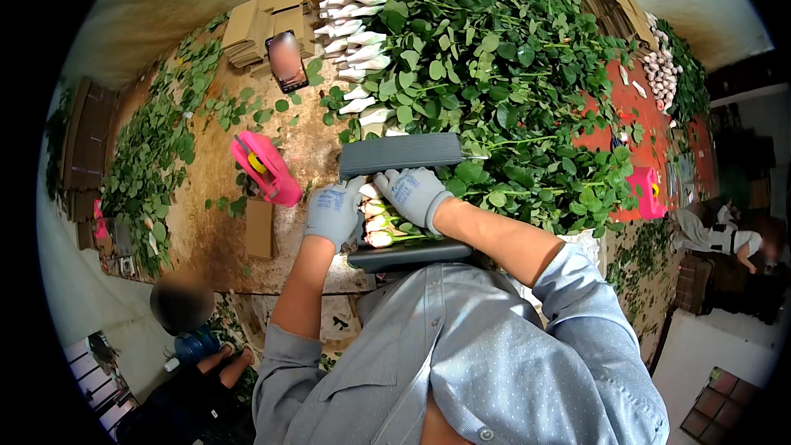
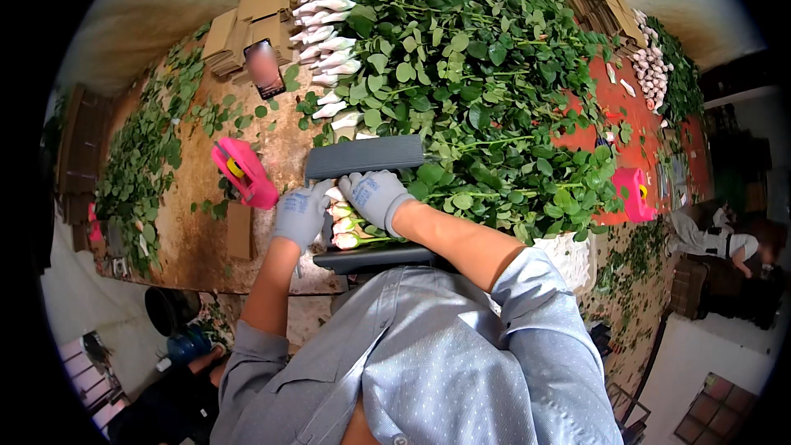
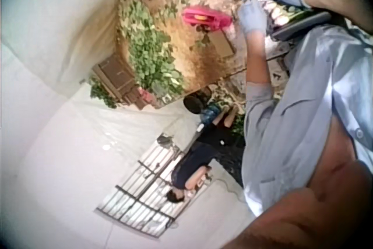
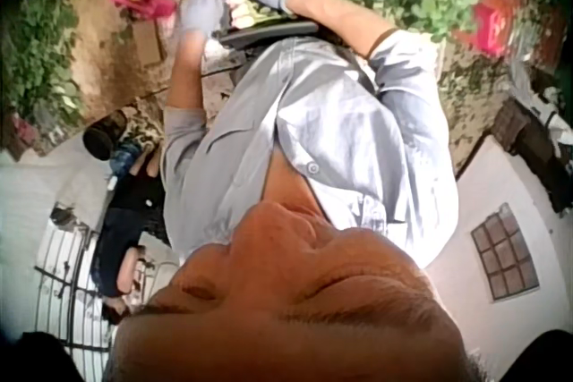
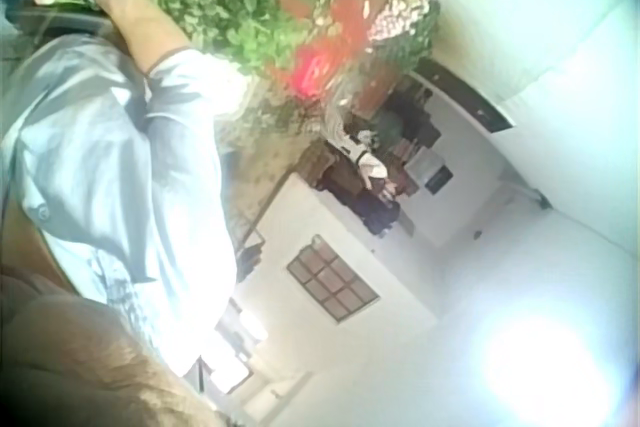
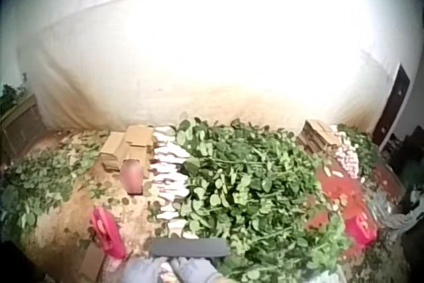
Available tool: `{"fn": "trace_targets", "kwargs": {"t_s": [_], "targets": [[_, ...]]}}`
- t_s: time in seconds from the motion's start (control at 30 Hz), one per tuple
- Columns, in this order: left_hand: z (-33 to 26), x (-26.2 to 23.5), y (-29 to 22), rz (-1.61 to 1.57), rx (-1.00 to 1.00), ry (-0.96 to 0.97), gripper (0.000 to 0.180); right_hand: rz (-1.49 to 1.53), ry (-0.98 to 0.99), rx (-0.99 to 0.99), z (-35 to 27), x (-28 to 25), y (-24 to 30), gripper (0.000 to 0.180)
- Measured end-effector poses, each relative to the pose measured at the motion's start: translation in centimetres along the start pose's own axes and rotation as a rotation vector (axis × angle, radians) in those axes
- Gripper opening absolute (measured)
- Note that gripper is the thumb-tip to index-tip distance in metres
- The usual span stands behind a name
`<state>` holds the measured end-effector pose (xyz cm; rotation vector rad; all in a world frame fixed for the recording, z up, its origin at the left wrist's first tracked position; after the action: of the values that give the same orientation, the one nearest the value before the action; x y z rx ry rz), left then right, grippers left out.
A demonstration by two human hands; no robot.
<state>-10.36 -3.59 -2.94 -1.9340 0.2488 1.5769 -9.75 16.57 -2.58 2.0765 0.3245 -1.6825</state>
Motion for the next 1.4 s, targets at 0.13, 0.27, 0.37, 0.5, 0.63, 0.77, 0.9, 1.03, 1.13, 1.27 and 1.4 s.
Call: {"fn": "trace_targets", "kwargs": {"t_s": [0.13,0.27,0.37,0.5,0.63,0.77,0.9,1.03,1.13,1.27,1.4], "targets": [[-0.8,0.7,0.8,0.028,0.035,-0.054,0.016,0.007,0.006,0.047,0.1,-0.2,0.2,0.027],[-2.8,0.6,4.2,0.08,-0.052,-0.129,0.012,-0.005,0.024,0.057,0.3,0.2,0.2,0.026],[-5.8,-1.6,6.3,0.093,-0.404,-0.015,0.011,-0.018,0.018,0.037,0.2,0.5,0.3,0.029],[-7.4,-6.1,2.0,0.043,-0.279,-0.046,0.024,0.021,0.073,0.031,0.0,-0.1,0.2,0.033],[-6.1,-5.1,-3.6,-0.223,0.117,-0.086,0.039,0.028,0.068,0.03,-0.1,-0.1,0.2,0.034],[-4.0,-3.5,-5.3,-0.205,0.132,0.071,0.043,0.046,-0.031,0.016,-0.2,0.5,-0.1,0.031],[-3.3,-1.9,-4.9,-0.13,0.132,0.126,0.045,0.021,-0.064,0.03,-0.2,1.1,0.4,0.03],[-3.2,-3.3,-5.6,-0.061,0.119,0.183,0.041,0.171,-0.087,-0.077,-1.3,-5.2,0.9,0.029],[-3.0,-3.1,-5.7,-0.08,0.127,0.166,0.045,0.269,-0.137,0.073,0.9,-8.8,-3.0,0.028],[-2.8,-2.8,-5.6,-0.082,0.174,0.114,0.05,0.223,-0.122,0.41,4.4,-5.6,-13.3,0.027],[-3.1,-2.6,-5.4,-0.095,0.153,0.109,0.048,-0.039,0.099,0.538,5.4,0.6,-18.5,0.033]]}}
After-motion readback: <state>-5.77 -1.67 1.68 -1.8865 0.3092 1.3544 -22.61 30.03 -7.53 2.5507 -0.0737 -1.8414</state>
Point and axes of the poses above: each hand's wrist, its own z-axis towards the middle knuckle, its own x-axis out of the palm, y = z × x, the point moved 1 cm from there along z, towards the middle knuckle, and after that the axes turned 7 degrees about x, right-handed, at the moved point
